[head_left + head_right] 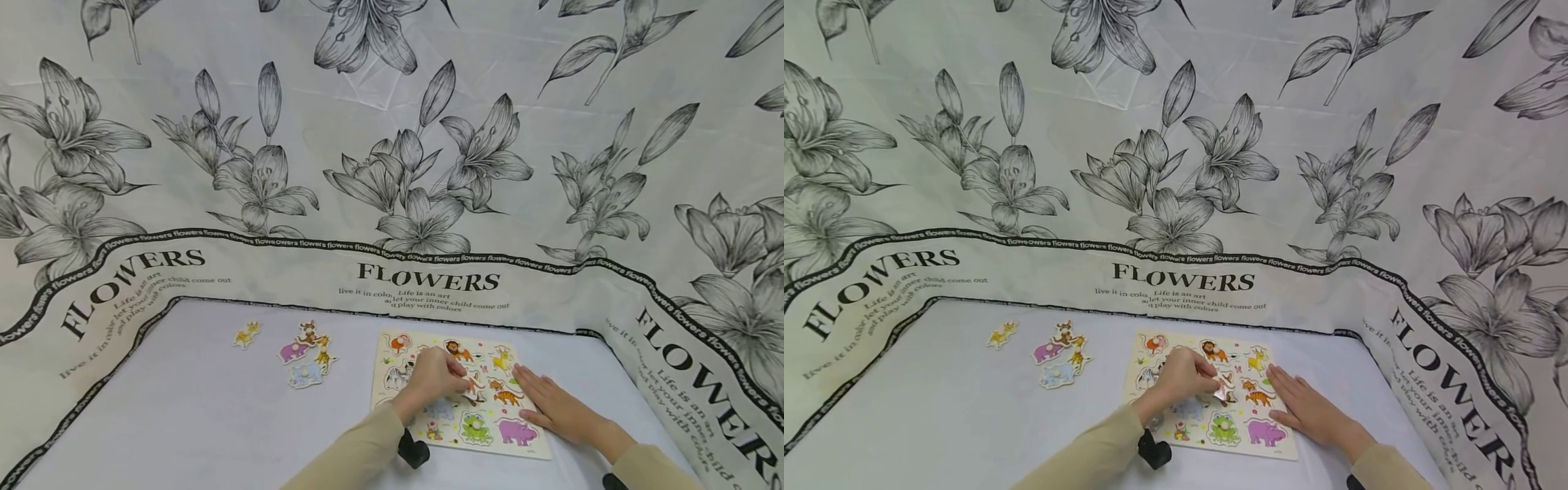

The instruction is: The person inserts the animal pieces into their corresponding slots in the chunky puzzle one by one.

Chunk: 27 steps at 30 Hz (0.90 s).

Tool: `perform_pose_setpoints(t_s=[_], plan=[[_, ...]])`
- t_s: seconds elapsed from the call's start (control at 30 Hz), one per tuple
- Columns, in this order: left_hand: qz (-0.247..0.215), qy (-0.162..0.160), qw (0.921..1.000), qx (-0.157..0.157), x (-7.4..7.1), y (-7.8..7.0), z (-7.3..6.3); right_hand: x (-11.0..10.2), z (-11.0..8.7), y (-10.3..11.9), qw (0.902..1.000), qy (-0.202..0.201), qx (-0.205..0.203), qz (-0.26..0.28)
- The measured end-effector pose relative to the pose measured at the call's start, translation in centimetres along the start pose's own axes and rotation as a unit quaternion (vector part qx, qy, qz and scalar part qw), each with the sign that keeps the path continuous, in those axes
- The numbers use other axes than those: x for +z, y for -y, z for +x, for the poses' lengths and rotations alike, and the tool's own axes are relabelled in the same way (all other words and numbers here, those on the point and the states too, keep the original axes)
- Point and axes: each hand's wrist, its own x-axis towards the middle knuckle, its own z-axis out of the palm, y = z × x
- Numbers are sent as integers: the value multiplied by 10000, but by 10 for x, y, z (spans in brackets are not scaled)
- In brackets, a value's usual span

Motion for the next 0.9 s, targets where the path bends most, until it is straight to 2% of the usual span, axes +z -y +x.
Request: perform_pose_setpoints(t_s=[0.17,0.47,0.67,0.9], plan=[[153,46,9999,26,6,-2,5,1,1,0,10000,3,64,41],[560,57,9980,293,19,-9,11,1,0,-2,10000,-47,65,-48],[564,71,9982,165,25,-15,15,-1,0,-3,10000,-80,9,49],[457,93,9989,-51,33,-14,17,2,1,-4,9999,-107,-89,12]])
